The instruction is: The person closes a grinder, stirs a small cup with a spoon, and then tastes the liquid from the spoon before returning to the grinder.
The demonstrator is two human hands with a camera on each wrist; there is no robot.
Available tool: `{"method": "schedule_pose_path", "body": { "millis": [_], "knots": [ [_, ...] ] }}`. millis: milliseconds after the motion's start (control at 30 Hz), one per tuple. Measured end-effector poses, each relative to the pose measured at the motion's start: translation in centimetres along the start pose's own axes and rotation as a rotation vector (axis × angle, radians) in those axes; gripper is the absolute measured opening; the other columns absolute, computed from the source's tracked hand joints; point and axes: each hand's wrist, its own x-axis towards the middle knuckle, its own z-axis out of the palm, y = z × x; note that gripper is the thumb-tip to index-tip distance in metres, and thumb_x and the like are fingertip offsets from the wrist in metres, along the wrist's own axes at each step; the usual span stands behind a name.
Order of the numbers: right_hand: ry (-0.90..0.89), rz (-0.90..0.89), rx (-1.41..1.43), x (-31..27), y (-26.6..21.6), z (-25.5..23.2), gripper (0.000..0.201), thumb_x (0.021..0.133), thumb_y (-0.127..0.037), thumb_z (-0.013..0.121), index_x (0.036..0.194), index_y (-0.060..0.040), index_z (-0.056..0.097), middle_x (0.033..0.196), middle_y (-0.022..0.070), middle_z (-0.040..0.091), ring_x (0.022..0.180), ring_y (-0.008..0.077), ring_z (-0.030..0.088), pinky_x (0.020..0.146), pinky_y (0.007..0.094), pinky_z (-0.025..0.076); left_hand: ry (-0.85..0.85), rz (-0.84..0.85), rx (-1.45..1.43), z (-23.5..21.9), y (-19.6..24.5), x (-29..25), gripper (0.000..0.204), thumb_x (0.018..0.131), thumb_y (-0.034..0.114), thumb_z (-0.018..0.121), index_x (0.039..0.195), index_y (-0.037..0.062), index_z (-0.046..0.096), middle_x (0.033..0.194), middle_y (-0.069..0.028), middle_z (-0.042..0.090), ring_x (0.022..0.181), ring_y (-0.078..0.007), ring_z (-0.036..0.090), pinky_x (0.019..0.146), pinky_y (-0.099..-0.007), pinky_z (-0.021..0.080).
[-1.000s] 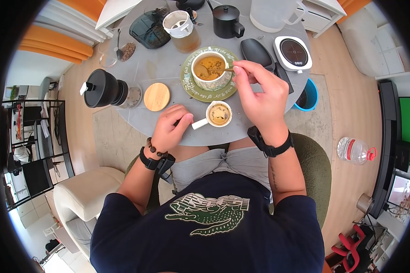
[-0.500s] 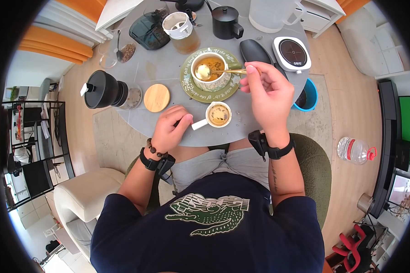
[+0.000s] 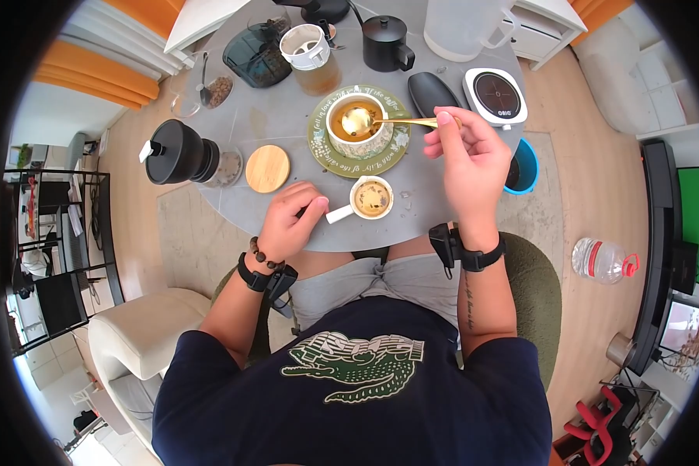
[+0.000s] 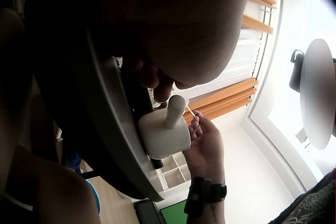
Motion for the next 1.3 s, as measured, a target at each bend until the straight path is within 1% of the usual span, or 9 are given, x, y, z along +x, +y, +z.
{"method": "schedule_pose_path", "body": {
  "millis": [267, 367, 467, 567, 633, 700, 933, 1067, 1300],
  "knots": [
    [-0.058, -0.110, -0.024, -2.2, -2.1, -3.5, 0.019, 0.110, -0.007, 0.070, 0.122, 0.0050, 0.077, 0.089, 0.0094, 0.078, 0.075, 0.0136, 0.073, 0.071, 0.0264, 0.057, 0.005, -0.015, -0.013, 0.0, -0.1, -0.1, 0.024, 0.107, 0.014, 0.068, 0.087, -0.0007, 0.068, 0.079, -0.0130, 0.060, 0.076, -0.0312, 0.057, 0.072, -0.0410, 0.046],
    [-0.101, -0.152, -0.037, -4.1, -2.5, -4.9, 0.017, 0.109, -0.002, 0.069, 0.121, 0.0075, 0.077, 0.092, 0.0106, 0.078, 0.078, 0.0149, 0.074, 0.072, 0.0277, 0.058, 0.041, 0.036, 0.002, 0.2, -0.3, 0.0, 0.024, 0.106, 0.015, 0.071, 0.087, 0.0004, 0.068, 0.075, -0.0106, 0.058, 0.072, -0.0302, 0.056, 0.068, -0.0426, 0.046],
    [-0.189, -0.320, -0.261, -5.8, -2.6, -5.2, 0.015, 0.100, 0.008, 0.073, 0.114, 0.0076, 0.079, 0.092, 0.0136, 0.080, 0.078, 0.0165, 0.076, 0.071, 0.0286, 0.059, 0.050, 0.041, -0.002, 0.2, -0.4, 0.0, 0.026, 0.106, 0.016, 0.071, 0.086, 0.0003, 0.066, 0.074, -0.0109, 0.056, 0.071, -0.0303, 0.055, 0.068, -0.0430, 0.045],
    [-0.226, -0.454, -0.392, -6.7, -3.1, -5.3, 0.018, 0.097, 0.009, 0.075, 0.113, 0.0051, 0.080, 0.092, 0.0146, 0.081, 0.077, 0.0184, 0.077, 0.070, 0.0286, 0.059, 0.053, 0.043, -0.012, 0.3, -0.5, -0.1, 0.027, 0.107, 0.017, 0.071, 0.086, 0.0000, 0.066, 0.074, -0.0114, 0.056, 0.070, -0.0302, 0.054, 0.068, -0.0429, 0.045],
    [-0.214, -0.468, -0.405, -7.2, -3.2, -5.2, 0.020, 0.095, 0.009, 0.076, 0.113, 0.0029, 0.081, 0.092, 0.0137, 0.081, 0.076, 0.0194, 0.077, 0.070, 0.0284, 0.059, 0.048, 0.026, 0.001, 0.4, -0.6, -0.2, 0.029, 0.108, 0.019, 0.070, 0.087, -0.0004, 0.066, 0.074, -0.0119, 0.056, 0.069, -0.0300, 0.054, 0.068, -0.0428, 0.045],
    [-0.270, -0.592, -0.477, -7.6, -3.6, -4.8, 0.020, 0.096, 0.009, 0.076, 0.114, 0.0024, 0.081, 0.092, 0.0128, 0.082, 0.075, 0.0189, 0.077, 0.070, 0.0288, 0.059, 0.071, 0.041, -0.014, 0.6, -0.8, -0.3, 0.031, 0.109, 0.022, 0.069, 0.087, -0.0008, 0.067, 0.074, -0.0127, 0.057, 0.069, -0.0302, 0.053, 0.067, -0.0426, 0.044],
    [-0.187, -0.528, -0.460, -9.5, -3.3, -4.0, 0.016, 0.100, 0.005, 0.075, 0.115, 0.0025, 0.081, 0.092, 0.0128, 0.082, 0.076, 0.0162, 0.078, 0.069, 0.0277, 0.060, 0.039, -0.031, -0.022, 0.6, -0.9, -0.8, 0.038, 0.113, 0.026, 0.064, 0.088, -0.0028, 0.066, 0.077, -0.0122, 0.058, 0.072, -0.0242, 0.052, 0.070, -0.0381, 0.046],
    [-0.173, -0.550, -0.461, -10.4, -3.0, -3.1, 0.015, 0.102, 0.002, 0.075, 0.116, 0.0022, 0.081, 0.092, 0.0125, 0.082, 0.075, 0.0158, 0.078, 0.069, 0.0276, 0.060, 0.079, 0.018, -0.012, 0.7, -1.1, -0.8, 0.041, 0.114, 0.029, 0.064, 0.087, -0.0019, 0.066, 0.076, -0.0120, 0.057, 0.072, -0.0236, 0.051, 0.071, -0.0382, 0.046],
    [-0.110, -0.545, -0.412, -11.8, -2.4, -2.1, 0.014, 0.104, -0.004, 0.076, 0.114, 0.0019, 0.082, 0.090, 0.0114, 0.083, 0.073, 0.0152, 0.079, 0.069, 0.0277, 0.061, 0.036, -0.059, -0.009, 0.6, -0.9, -1.0, 0.046, 0.114, 0.041, 0.061, 0.093, 0.0025, 0.071, 0.076, -0.0108, 0.059, 0.071, -0.0225, 0.052, 0.069, -0.0377, 0.045]
  ]
}}
